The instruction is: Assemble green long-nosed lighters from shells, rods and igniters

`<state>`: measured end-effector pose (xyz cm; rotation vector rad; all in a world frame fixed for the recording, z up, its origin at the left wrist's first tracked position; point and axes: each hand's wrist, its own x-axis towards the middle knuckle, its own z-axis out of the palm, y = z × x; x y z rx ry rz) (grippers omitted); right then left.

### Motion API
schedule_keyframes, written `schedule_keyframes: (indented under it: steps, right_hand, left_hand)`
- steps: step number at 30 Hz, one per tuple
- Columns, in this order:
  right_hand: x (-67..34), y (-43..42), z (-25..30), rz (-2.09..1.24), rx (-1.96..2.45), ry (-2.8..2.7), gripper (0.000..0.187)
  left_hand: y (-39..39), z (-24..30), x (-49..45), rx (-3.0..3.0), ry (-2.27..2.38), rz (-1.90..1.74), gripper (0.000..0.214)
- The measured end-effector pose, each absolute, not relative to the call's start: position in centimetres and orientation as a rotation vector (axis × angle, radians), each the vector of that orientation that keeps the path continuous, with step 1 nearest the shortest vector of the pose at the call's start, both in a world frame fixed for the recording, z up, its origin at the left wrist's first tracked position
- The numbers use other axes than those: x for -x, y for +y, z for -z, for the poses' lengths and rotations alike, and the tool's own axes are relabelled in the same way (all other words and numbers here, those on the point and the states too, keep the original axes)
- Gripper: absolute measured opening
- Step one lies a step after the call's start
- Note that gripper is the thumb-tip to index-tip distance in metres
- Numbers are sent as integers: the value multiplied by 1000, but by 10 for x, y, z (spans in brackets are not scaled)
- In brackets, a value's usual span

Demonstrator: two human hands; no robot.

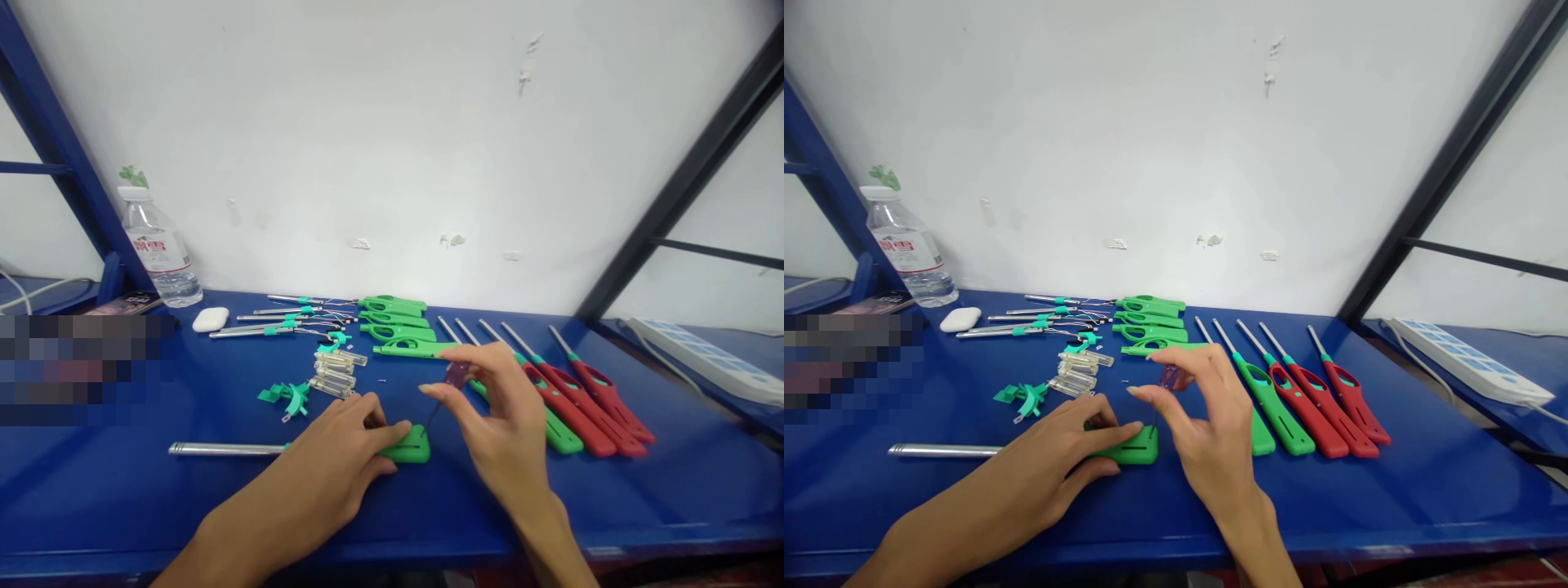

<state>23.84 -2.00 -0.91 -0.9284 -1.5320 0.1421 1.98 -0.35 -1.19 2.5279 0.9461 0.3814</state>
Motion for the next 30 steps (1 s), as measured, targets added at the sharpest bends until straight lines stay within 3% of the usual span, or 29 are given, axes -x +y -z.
schedule_keyframes:
  steps: [6, 11, 15, 21, 26, 30]
  right_hand:
    - [-236, -21, 8, -363, 909, -1613, 35]
    - [-238, -19, 3, -218, 933, -1597, 27]
    - [-242, -21, 3, -348, 895, -1652, 38]
    - [-243, -22, 5, -185, 904, -1562, 22]
    - [-244, -22, 4, -359, 890, -1648, 36]
    - [-244, -21, 5, -265, 926, -1573, 27]
  left_hand:
    - [-2, 13, -20, -2551, 926, -417, 44]
    - [-3, 14, -20, -2547, 928, -420, 46]
    - [-3, 13, -20, -2546, 915, -441, 43]
    - [-3, 12, -19, -2547, 924, -440, 45]
    - [-3, 14, -19, -2552, 910, -479, 41]
    - [-3, 13, -20, -2552, 923, -420, 44]
